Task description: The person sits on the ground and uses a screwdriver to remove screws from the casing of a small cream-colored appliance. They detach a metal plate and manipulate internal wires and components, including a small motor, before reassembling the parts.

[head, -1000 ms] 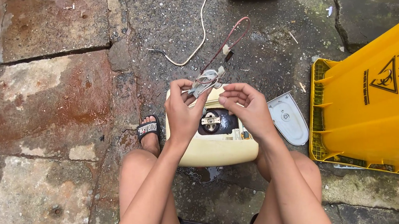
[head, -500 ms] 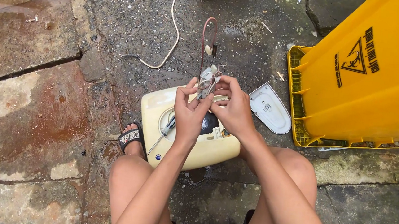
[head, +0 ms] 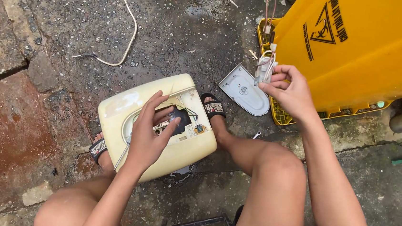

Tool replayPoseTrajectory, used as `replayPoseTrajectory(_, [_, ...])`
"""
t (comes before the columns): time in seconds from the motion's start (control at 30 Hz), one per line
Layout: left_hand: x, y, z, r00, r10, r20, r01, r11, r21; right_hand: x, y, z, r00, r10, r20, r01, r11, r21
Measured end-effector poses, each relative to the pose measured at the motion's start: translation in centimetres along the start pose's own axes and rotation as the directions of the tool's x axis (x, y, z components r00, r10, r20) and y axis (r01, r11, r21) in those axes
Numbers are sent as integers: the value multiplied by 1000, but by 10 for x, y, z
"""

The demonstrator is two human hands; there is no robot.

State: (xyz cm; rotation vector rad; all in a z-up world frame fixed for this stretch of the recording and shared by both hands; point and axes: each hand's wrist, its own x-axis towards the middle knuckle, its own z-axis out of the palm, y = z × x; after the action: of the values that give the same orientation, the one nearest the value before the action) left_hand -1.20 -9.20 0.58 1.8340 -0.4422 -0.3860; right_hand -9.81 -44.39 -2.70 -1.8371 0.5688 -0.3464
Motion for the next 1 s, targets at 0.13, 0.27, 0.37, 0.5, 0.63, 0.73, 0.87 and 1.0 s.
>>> replayPoseTrajectory(0.13, [5, -11, -5, 1000, -19, -14, 20, 997, 77, 19, 164, -4, 961, 265, -76, -265, 964, 10])
replayPoseTrajectory(0.27, [9, -35, -9, 999, -23, -30, 29, 976, 217, 36, 279, 7, 837, 499, -226, -547, 789, -282])
replayPoseTrajectory(0.37, [6, -48, -14, 999, -29, -23, 34, 953, 303, 47, 323, 19, 762, 576, -296, -646, 645, -408])
replayPoseTrajectory(0.5, [10, -45, -22, 981, -181, -76, 196, 883, 426, 69, 297, 44, 691, 660, -296, -716, 569, -404])
replayPoseTrajectory(0.63, [18, -60, -32, 979, -180, -100, 206, 851, 484, 82, 298, 58, 705, 645, -295, -698, 558, -449])
replayPoseTrajectory(0.73, [25, -64, -33, 996, -59, -68, 87, 831, 550, 72, 303, 52, 776, 585, -237, -605, 581, -545])
replayPoseTrajectory(0.87, [28, -70, -48, 979, -199, -51, 176, 684, 708, 32, 311, 48, 874, 456, -167, -473, 720, -509])
replayPoseTrajectory(1.0, [16, -100, -65, 922, -385, -38, 251, 521, 816, -10, 298, 39, 880, 410, -240, -439, 895, -79])
